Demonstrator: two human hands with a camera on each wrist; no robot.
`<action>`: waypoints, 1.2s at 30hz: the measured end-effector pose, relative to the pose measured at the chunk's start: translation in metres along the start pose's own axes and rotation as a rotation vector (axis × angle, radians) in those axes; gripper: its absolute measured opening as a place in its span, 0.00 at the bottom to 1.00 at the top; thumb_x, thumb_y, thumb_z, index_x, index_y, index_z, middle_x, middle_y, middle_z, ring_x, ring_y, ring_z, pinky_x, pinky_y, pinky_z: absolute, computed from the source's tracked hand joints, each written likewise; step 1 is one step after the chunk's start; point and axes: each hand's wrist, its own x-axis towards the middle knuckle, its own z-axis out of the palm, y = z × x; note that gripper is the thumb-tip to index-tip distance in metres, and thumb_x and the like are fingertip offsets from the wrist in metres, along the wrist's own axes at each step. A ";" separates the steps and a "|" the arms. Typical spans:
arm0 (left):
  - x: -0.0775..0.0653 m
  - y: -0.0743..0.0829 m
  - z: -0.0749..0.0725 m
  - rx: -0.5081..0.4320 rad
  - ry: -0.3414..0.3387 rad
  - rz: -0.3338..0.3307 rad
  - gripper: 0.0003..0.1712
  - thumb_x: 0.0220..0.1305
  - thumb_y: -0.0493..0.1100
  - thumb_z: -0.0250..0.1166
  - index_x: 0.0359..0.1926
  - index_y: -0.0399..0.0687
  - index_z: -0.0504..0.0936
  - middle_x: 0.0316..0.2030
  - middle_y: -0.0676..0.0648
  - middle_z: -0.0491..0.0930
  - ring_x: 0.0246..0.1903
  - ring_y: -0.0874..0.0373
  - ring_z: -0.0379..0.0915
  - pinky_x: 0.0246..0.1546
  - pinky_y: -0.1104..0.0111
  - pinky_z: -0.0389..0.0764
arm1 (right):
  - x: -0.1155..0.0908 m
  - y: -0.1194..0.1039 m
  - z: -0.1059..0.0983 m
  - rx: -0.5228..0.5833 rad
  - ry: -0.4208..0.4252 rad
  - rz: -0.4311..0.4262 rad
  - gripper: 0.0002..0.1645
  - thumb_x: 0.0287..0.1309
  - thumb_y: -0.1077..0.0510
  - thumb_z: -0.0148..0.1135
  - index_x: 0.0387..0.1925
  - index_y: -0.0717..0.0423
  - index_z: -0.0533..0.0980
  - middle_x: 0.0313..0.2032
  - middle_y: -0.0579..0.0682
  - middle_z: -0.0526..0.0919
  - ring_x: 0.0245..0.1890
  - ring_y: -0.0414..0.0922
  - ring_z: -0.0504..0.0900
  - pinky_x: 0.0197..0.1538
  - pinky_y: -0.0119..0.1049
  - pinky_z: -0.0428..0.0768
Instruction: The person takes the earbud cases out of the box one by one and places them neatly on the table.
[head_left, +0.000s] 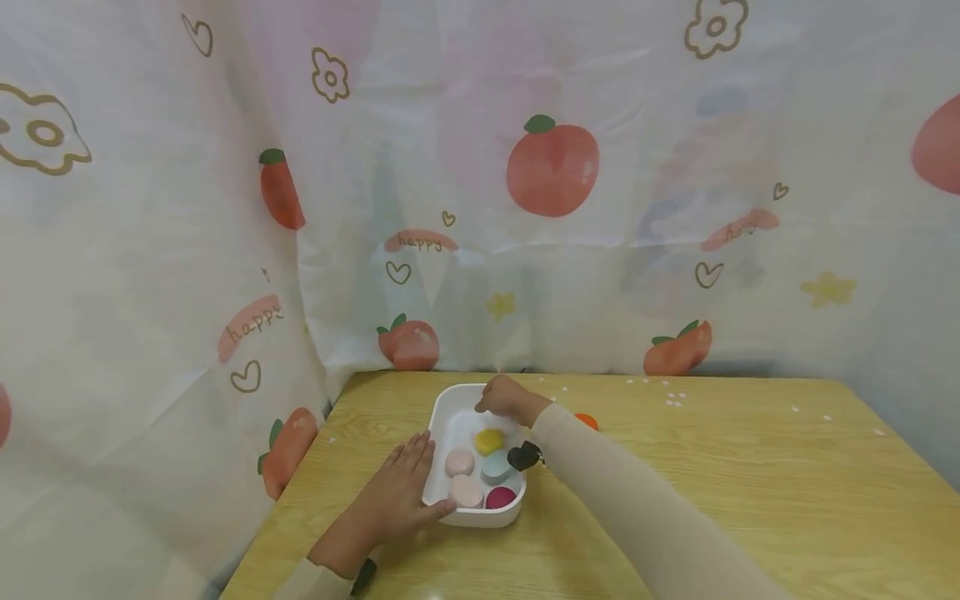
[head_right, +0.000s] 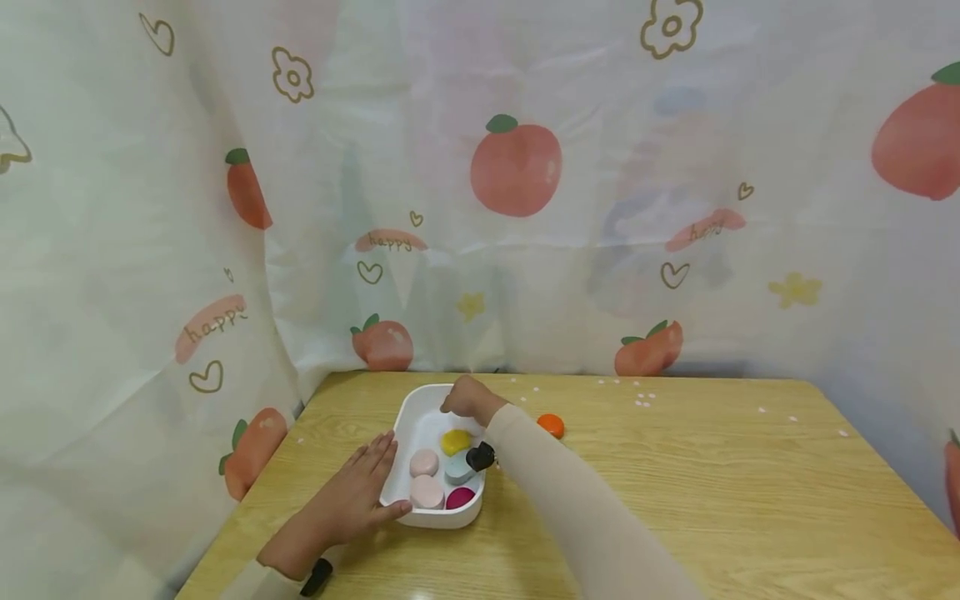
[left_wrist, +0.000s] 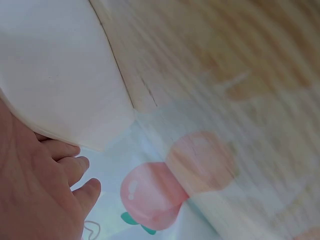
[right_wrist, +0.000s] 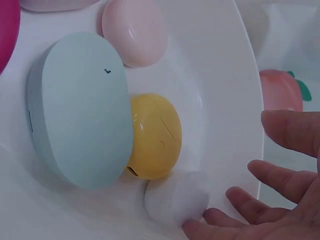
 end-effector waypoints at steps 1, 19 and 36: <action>0.000 0.000 0.001 0.003 -0.006 -0.003 0.61 0.61 0.81 0.38 0.74 0.34 0.52 0.75 0.39 0.46 0.73 0.47 0.39 0.70 0.53 0.47 | 0.000 0.000 0.001 -0.004 0.006 0.002 0.24 0.54 0.62 0.68 0.51 0.71 0.77 0.49 0.59 0.80 0.52 0.54 0.77 0.55 0.46 0.76; 0.000 0.000 0.000 -0.001 0.009 0.014 0.59 0.62 0.79 0.40 0.74 0.34 0.52 0.75 0.39 0.46 0.73 0.47 0.39 0.70 0.53 0.47 | -0.001 0.000 0.023 -0.482 0.121 -0.006 0.15 0.55 0.60 0.59 0.43 0.65 0.79 0.38 0.55 0.83 0.38 0.48 0.78 0.45 0.41 0.78; 0.001 -0.002 0.001 0.004 0.001 0.011 0.60 0.61 0.80 0.37 0.75 0.35 0.50 0.75 0.40 0.44 0.74 0.48 0.37 0.70 0.54 0.46 | 0.004 0.017 0.042 -0.215 0.200 0.068 0.09 0.48 0.61 0.61 0.20 0.64 0.74 0.24 0.53 0.75 0.27 0.48 0.71 0.36 0.35 0.74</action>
